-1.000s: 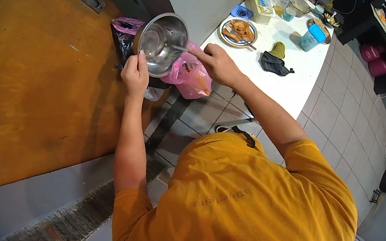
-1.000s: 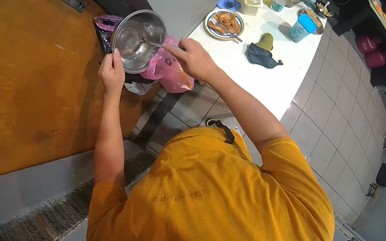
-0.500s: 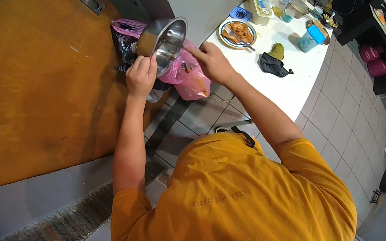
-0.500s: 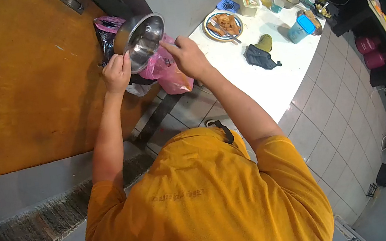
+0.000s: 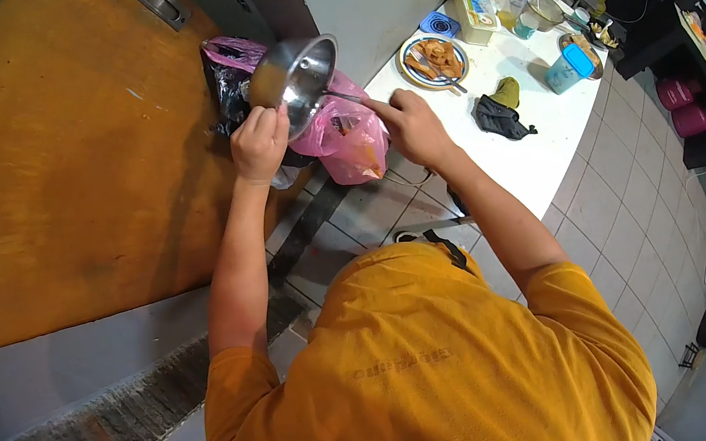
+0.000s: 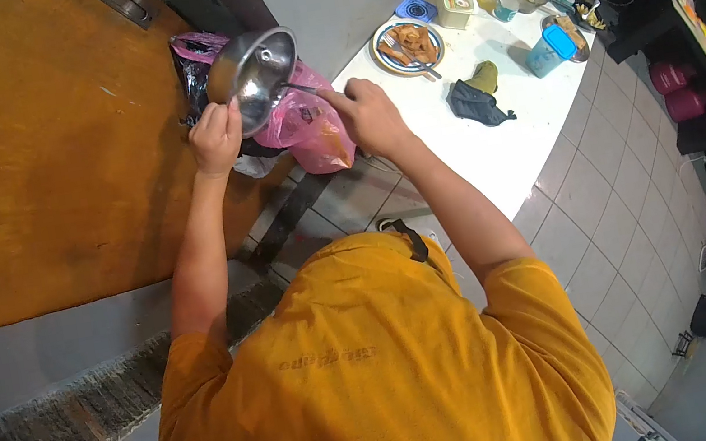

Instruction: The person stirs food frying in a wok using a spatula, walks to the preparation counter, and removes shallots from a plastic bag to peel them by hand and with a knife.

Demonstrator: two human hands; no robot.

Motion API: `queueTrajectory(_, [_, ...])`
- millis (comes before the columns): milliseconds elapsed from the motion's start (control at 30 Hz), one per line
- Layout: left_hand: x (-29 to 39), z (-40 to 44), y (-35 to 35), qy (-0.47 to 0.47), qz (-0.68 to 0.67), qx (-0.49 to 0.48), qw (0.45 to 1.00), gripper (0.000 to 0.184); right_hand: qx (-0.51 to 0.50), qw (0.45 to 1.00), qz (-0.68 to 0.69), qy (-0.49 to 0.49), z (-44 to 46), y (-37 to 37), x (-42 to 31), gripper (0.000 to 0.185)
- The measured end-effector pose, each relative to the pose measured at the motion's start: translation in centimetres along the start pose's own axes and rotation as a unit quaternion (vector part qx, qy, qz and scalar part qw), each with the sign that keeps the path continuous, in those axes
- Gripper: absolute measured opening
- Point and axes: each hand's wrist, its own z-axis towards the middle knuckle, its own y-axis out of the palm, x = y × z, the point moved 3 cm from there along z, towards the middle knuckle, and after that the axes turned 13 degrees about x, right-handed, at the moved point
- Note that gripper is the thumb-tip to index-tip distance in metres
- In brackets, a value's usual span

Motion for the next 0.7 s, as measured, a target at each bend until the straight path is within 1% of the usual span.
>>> queueTrajectory(67, [-1.1, -0.5, 0.0, -0.100, -0.021, 0.027, 0.994, 0.030, 0.001, 1.000, -0.006, -0.001, 0.2, -0.9, 0.3, 0.042])
queueTrajectory(100, [-1.3, -0.5, 0.0, -0.142, -0.040, 0.032, 0.989, 0.029, 0.025, 1.000, -0.005, -0.003, 0.8, -1.4, 0.2, 0.041])
queueTrajectory(133, [-1.2, -0.5, 0.1, -0.143, -0.043, 0.030, 0.988, 0.029, 0.050, 0.999, -0.006, -0.003, 1.1, -1.7, 0.1, 0.040])
queueTrajectory(167, [-1.4, -0.5, 0.3, -0.190, -0.053, 0.026, 0.980, 0.029, 0.065, 0.998, 0.000, 0.000, 1.8, -1.2, 0.0, 0.051])
queueTrajectory(200, [-1.6, -0.5, 0.5, -0.237, -0.062, 0.024, 0.969, 0.029, 0.067, 0.998, -0.002, 0.001, 2.5, -0.6, -0.3, 0.051])
queueTrajectory(267, [-1.3, -0.3, 0.6, -0.250, -0.073, 0.026, 0.965, 0.030, 0.123, 0.992, 0.022, 0.011, 3.8, 0.3, -1.1, 0.051])
queueTrajectory(333, [-1.3, -0.2, 0.7, -0.285, -0.079, 0.019, 0.955, 0.030, 0.131, 0.991, 0.031, 0.019, 3.5, 1.4, -0.9, 0.049])
queueTrajectory(400, [-1.2, -0.2, 0.7, -0.288, -0.080, 0.023, 0.954, 0.031, 0.081, 0.994, 0.056, 0.049, 2.5, 2.3, -0.8, 0.049])
queueTrajectory(433, [-1.3, -0.1, 0.7, -0.290, -0.079, 0.028, 0.953, 0.031, 0.067, 0.997, 0.037, 0.034, 2.2, 2.2, -0.6, 0.050])
queueTrajectory(467, [-1.5, 0.0, 0.7, -0.290, -0.077, 0.031, 0.953, 0.031, 0.067, 0.997, 0.038, 0.031, 2.1, 2.4, -0.4, 0.050])
queueTrajectory(533, [-1.7, -0.5, 0.6, -0.325, -0.094, 0.038, 0.940, 0.031, 0.085, 0.992, 0.062, 0.063, 2.3, 1.8, -0.8, 0.053])
queueTrajectory(700, [-1.8, -0.7, 0.5, -0.314, -0.093, 0.048, 0.944, 0.032, 0.087, 0.990, 0.080, 0.075, 2.4, 2.2, -0.6, 0.048])
